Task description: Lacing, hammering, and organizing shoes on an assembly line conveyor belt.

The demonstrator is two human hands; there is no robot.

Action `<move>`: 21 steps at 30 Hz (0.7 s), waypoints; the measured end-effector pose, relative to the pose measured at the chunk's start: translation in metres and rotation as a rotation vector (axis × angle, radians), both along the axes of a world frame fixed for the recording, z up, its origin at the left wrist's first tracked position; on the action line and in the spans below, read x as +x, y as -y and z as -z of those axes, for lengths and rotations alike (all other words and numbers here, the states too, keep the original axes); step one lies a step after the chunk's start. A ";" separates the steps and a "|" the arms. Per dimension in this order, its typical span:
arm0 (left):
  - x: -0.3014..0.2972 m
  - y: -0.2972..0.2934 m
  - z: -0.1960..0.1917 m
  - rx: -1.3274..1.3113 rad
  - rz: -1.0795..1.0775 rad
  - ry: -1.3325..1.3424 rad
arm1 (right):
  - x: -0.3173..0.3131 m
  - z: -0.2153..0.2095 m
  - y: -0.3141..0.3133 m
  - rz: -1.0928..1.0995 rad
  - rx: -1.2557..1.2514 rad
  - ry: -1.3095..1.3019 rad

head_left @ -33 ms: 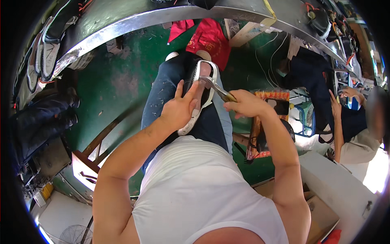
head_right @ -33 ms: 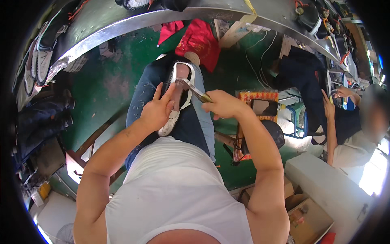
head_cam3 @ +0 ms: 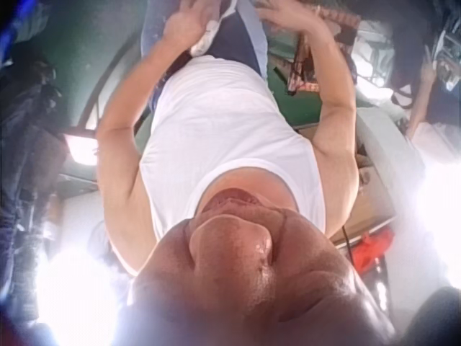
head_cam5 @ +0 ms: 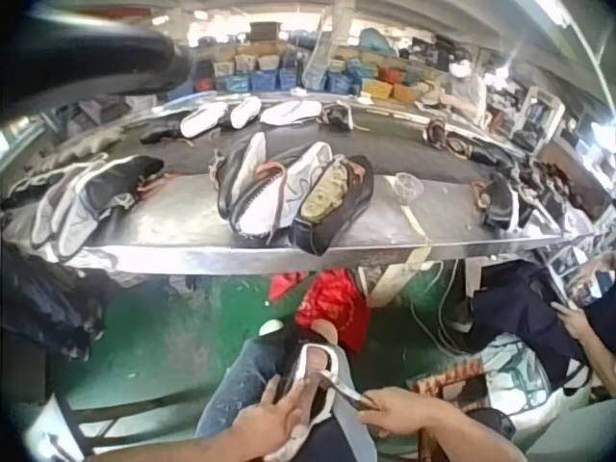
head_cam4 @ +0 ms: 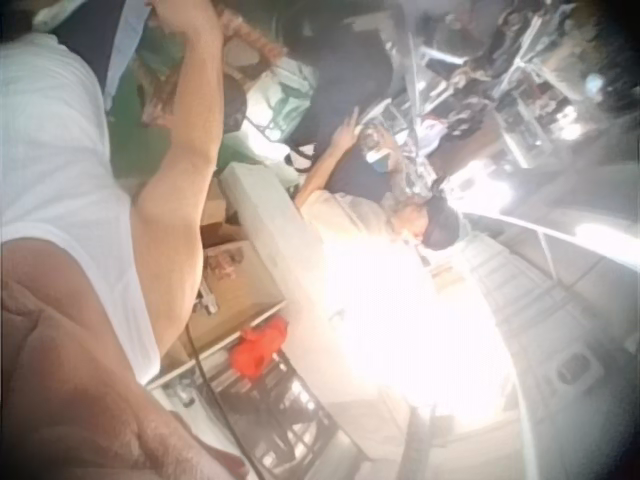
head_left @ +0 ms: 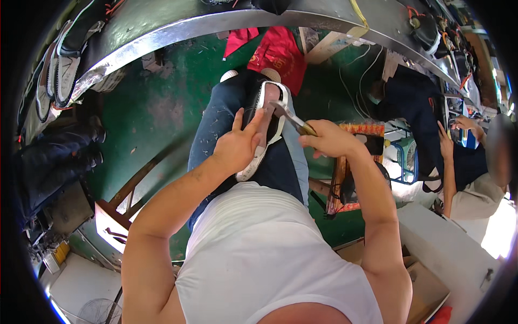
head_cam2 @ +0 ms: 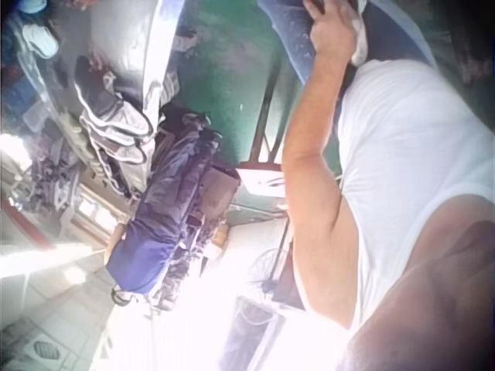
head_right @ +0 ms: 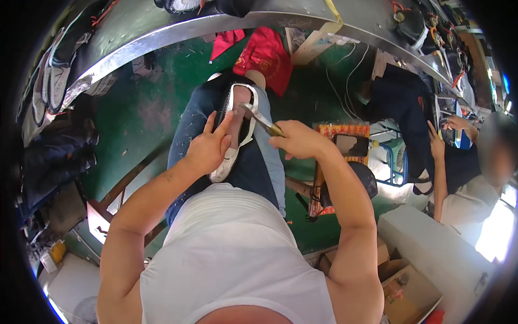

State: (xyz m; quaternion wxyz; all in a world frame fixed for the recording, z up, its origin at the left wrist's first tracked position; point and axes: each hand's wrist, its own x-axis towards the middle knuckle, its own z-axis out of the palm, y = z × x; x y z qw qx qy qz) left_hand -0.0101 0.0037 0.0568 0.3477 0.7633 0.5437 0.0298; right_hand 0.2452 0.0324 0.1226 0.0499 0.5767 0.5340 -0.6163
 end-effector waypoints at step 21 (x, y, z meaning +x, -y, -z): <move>-0.017 0.045 0.000 -0.429 -0.334 0.336 | -0.034 0.084 0.015 0.232 0.600 -0.032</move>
